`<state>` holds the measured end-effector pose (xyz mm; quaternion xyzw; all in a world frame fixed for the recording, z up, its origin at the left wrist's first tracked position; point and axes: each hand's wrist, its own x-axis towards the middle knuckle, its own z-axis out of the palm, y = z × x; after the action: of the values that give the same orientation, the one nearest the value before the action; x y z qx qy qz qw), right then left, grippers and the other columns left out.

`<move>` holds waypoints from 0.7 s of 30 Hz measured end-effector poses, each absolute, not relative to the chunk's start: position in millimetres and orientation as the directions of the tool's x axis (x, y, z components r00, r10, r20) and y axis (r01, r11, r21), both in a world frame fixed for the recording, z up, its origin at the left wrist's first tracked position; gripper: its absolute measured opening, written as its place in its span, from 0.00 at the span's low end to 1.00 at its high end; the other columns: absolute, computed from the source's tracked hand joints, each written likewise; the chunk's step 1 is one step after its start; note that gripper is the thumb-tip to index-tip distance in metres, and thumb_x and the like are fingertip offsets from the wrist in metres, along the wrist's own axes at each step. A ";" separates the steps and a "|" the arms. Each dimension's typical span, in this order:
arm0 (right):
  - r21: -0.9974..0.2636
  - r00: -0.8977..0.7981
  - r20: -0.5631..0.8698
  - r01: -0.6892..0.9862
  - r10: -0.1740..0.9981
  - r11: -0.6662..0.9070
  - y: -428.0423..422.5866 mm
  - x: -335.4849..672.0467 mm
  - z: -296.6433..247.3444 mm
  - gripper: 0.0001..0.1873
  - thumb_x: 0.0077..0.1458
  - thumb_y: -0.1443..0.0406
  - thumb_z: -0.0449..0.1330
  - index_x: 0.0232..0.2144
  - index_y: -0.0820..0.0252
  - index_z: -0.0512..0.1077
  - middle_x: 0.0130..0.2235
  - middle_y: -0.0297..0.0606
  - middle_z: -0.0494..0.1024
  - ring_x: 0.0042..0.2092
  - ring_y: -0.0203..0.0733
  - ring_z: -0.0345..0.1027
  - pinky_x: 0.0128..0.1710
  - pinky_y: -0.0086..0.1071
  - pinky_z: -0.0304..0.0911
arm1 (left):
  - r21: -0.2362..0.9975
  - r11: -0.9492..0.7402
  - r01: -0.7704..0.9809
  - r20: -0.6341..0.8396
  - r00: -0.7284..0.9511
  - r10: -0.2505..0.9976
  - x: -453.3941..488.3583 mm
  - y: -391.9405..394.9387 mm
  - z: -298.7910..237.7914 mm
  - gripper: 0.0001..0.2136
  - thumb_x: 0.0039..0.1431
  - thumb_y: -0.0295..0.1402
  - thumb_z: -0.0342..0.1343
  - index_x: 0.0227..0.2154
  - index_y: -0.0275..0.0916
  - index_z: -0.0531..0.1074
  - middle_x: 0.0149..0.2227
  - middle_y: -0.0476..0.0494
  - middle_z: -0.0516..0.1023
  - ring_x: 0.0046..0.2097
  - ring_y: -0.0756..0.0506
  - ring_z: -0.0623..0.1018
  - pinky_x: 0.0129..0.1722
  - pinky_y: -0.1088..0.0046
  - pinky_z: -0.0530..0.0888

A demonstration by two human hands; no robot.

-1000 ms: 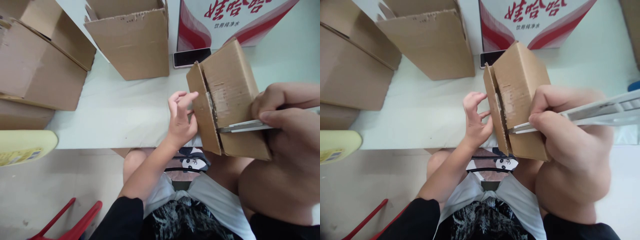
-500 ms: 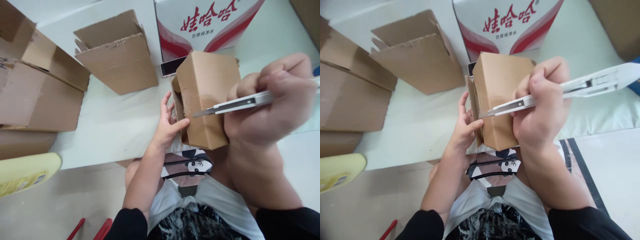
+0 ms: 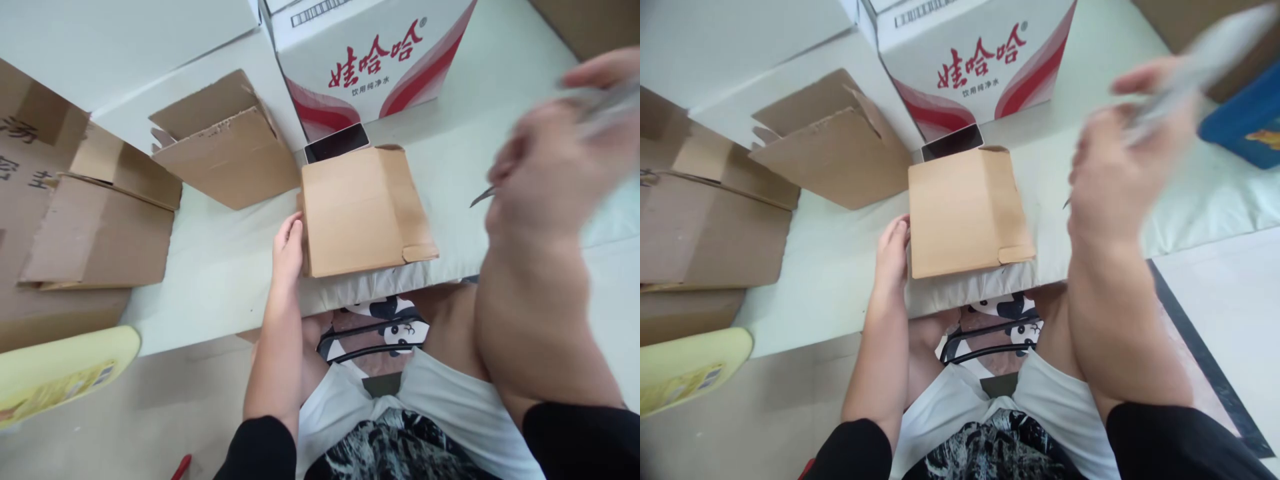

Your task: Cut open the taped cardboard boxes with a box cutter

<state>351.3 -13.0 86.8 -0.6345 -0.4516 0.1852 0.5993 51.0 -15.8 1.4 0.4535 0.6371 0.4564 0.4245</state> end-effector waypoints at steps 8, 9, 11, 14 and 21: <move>-0.578 0.362 -0.063 0.746 0.930 -0.330 17.0 353.1 24.5 0.30 0.52 0.72 0.57 0.58 0.61 0.72 0.50 0.54 0.78 0.53 0.62 0.73 0.56 0.59 0.66 | 0.969 0.127 0.213 -0.091 -0.173 0.981 57.6 -26.1 10.2 0.42 0.40 0.62 0.72 0.54 0.43 0.70 0.43 0.41 0.79 0.47 0.38 0.82 0.46 0.62 0.79; -0.555 0.342 -0.070 0.767 0.937 -0.321 18.1 354.1 19.2 0.31 0.53 0.71 0.57 0.60 0.61 0.71 0.53 0.56 0.77 0.55 0.64 0.73 0.57 0.60 0.66 | 0.973 0.106 0.204 -0.064 -0.201 0.977 56.9 -26.5 11.6 0.44 0.37 0.61 0.75 0.54 0.44 0.68 0.43 0.43 0.78 0.45 0.39 0.82 0.45 0.63 0.79; -0.506 0.315 -0.054 0.809 0.948 -0.298 19.7 353.1 11.4 0.33 0.55 0.69 0.57 0.64 0.60 0.70 0.57 0.58 0.76 0.58 0.67 0.71 0.58 0.64 0.64 | 0.988 0.043 0.150 -0.007 -0.236 0.972 52.8 -25.6 14.9 0.45 0.33 0.58 0.77 0.54 0.46 0.65 0.44 0.43 0.78 0.45 0.40 0.82 0.44 0.64 0.79; -0.516 0.240 0.011 0.833 0.971 -0.200 20.9 346.2 5.8 0.27 0.55 0.66 0.58 0.57 0.59 0.77 0.57 0.56 0.77 0.61 0.70 0.69 0.62 0.69 0.58 | 0.999 -0.032 0.043 0.043 -0.296 0.954 37.7 -20.6 18.8 0.43 0.32 0.54 0.79 0.49 0.47 0.64 0.46 0.44 0.78 0.45 0.42 0.82 0.46 0.66 0.79; -0.777 -0.283 0.097 0.578 0.954 0.251 11.9 318.6 10.7 0.21 0.55 0.61 0.62 0.51 0.49 0.81 0.62 0.39 0.78 0.68 0.56 0.66 0.73 0.54 0.54 | 0.989 0.038 -0.140 -0.098 -0.455 0.885 -8.6 -12.6 11.9 0.38 0.30 0.45 0.80 0.43 0.47 0.65 0.46 0.46 0.78 0.46 0.43 0.82 0.45 0.68 0.79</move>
<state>318.6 11.9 10.7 -0.5216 -0.7343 0.3202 0.2938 -8.6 -12.6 11.9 0.3165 0.5887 0.6173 0.4151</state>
